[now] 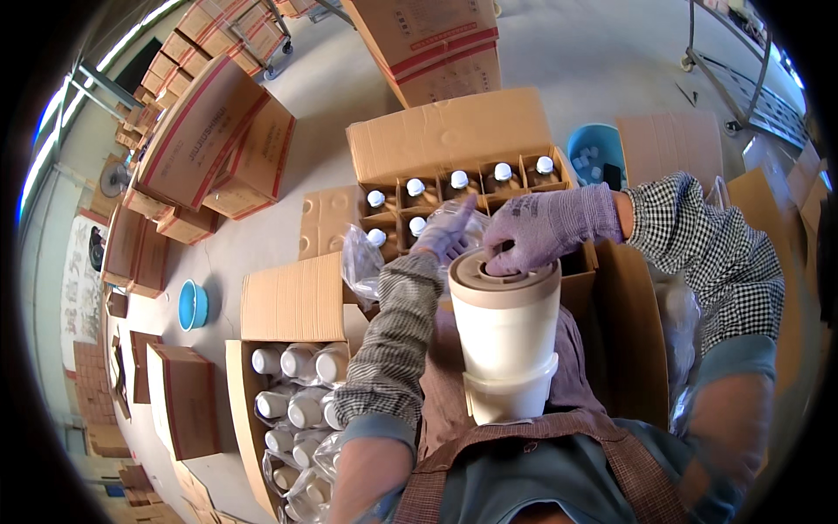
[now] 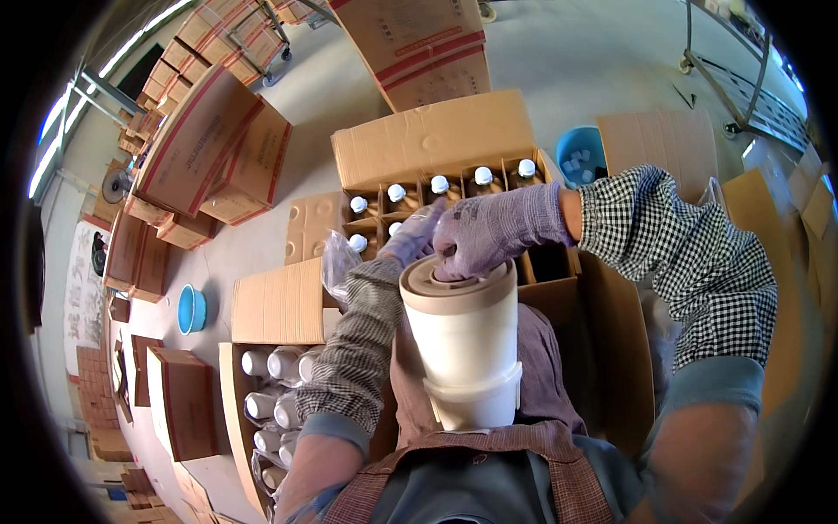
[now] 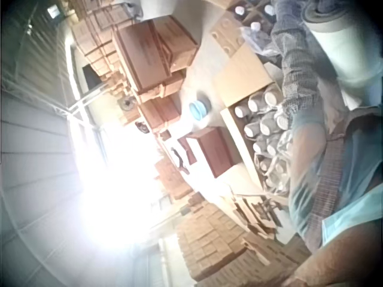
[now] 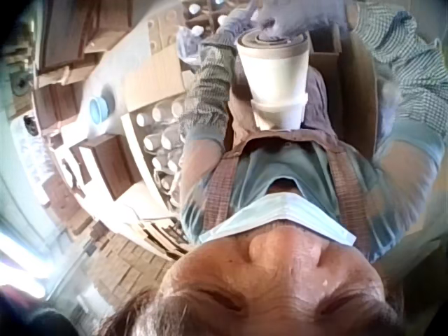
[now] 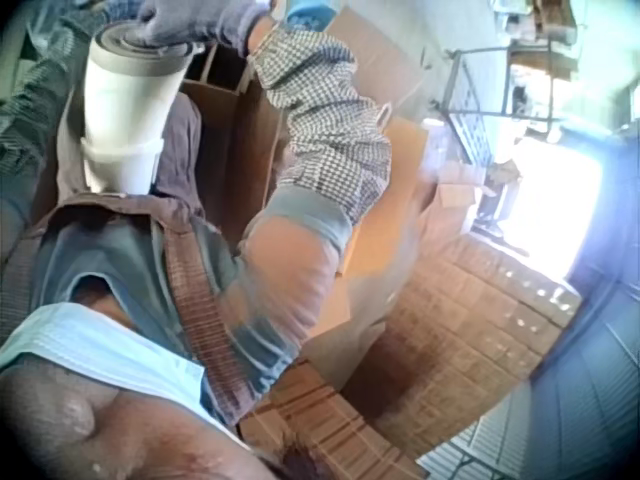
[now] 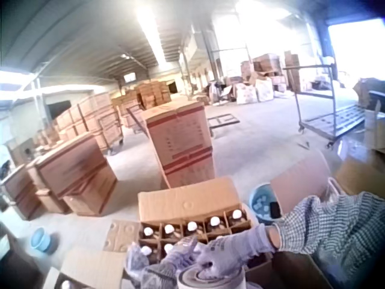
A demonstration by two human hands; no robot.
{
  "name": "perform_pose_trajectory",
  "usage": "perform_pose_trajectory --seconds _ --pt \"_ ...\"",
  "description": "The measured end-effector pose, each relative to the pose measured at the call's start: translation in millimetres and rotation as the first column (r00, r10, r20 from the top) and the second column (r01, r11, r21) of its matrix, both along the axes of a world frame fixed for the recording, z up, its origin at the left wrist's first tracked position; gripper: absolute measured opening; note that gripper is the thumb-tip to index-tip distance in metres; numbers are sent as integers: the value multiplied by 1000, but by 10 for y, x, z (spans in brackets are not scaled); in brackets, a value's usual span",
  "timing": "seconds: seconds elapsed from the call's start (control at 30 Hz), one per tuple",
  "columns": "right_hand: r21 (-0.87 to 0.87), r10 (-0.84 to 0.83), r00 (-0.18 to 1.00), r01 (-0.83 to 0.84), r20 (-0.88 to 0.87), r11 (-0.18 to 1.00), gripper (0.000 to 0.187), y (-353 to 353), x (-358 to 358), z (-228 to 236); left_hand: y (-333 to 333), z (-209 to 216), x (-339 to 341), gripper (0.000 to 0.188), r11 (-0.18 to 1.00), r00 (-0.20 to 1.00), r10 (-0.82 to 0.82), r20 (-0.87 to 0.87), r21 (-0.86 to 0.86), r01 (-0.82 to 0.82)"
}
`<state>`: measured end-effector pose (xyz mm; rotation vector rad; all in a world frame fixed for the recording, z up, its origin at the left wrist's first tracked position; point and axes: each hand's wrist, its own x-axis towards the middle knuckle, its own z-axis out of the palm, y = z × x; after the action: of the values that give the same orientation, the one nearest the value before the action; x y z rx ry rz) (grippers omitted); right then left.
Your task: The person assembles a large white plastic bottle by inserting a metal inner container and a filter-style cap, then places the assembled bottle into a plastic bag and packs it into a cardboard box.
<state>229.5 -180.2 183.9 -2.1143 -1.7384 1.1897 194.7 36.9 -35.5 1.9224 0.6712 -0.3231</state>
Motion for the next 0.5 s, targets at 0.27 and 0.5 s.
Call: perform_pose_trajectory --seconds 0.27,0.5 --pt "-212 51 995 -31 86 977 49 68 -8 311 -88 -1310 502 57 741 994 -106 -38 663 105" --pt "-268 -111 986 140 122 953 46 104 -66 187 -76 -660 128 22 867 943 332 -6 -393 -308"
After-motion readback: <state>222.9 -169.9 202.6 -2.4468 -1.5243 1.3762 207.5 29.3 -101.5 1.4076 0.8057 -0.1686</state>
